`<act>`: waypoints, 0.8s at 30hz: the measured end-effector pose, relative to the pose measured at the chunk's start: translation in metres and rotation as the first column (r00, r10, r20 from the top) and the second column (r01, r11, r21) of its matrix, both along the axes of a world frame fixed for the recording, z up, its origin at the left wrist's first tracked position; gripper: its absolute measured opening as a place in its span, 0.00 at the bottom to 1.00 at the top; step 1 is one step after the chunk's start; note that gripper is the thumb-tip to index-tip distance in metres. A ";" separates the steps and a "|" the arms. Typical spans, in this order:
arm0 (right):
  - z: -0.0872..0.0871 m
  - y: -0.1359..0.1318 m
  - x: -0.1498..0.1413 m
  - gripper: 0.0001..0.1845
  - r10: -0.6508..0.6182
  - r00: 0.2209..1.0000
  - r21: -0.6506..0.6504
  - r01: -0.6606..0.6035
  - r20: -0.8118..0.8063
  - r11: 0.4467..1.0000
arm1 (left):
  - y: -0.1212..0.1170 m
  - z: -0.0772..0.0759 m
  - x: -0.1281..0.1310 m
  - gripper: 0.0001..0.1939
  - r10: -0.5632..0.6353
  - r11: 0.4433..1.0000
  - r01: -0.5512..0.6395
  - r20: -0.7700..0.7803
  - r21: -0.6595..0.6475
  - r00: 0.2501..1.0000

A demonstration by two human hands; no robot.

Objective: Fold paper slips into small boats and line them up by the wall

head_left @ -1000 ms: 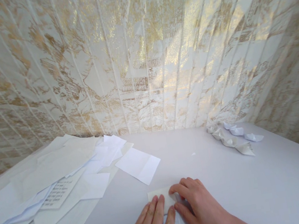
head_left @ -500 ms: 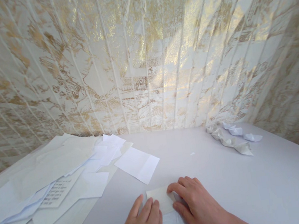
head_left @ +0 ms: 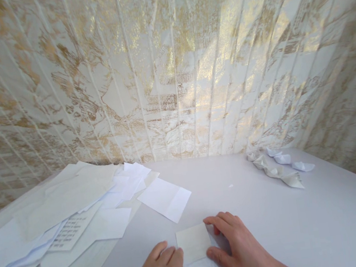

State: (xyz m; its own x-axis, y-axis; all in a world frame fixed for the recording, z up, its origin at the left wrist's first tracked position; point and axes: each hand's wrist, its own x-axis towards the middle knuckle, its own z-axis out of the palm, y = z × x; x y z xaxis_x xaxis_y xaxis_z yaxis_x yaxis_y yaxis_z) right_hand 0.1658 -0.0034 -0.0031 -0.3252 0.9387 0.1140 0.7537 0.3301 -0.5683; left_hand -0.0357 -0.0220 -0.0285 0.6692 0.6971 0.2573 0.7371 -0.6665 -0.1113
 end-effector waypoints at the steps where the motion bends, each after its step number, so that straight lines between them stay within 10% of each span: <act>1: 0.000 0.000 0.000 0.21 0.003 1.000 0.004 -0.003 -0.022 1.000 | 0.002 0.004 0.001 0.06 0.012 0.999 -0.013 -0.012 -0.046 1.000; 6: 0.000 0.000 0.000 0.21 0.074 0.992 0.042 -0.070 -0.101 0.997 | 0.012 0.016 0.005 0.07 0.102 0.972 -0.096 0.017 -0.213 0.995; 12: 0.000 -0.001 0.002 0.11 0.219 0.970 0.181 -0.198 -0.103 0.963 | 0.011 0.018 0.007 0.26 0.069 0.995 -0.087 0.277 0.051 0.958; 18: 0.001 0.002 0.001 0.11 0.420 0.904 0.448 -0.407 0.074 0.796 | 0.008 0.026 0.007 0.16 -0.035 0.993 -0.009 0.367 0.118 0.929; 24: 0.000 0.001 0.001 0.09 0.421 0.882 0.467 -0.471 0.214 0.749 | 0.011 0.026 0.006 0.13 -0.022 0.998 0.001 0.310 0.068 0.950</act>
State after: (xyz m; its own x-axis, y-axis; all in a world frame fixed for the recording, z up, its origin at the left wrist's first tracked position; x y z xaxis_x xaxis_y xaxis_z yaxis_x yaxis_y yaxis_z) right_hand 0.1667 -0.0023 -0.0036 -0.7242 0.5077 0.4666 0.4883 0.8554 -0.1727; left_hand -0.0298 -0.0107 -0.0028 0.5568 0.6641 0.4990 0.7345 -0.6742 0.0776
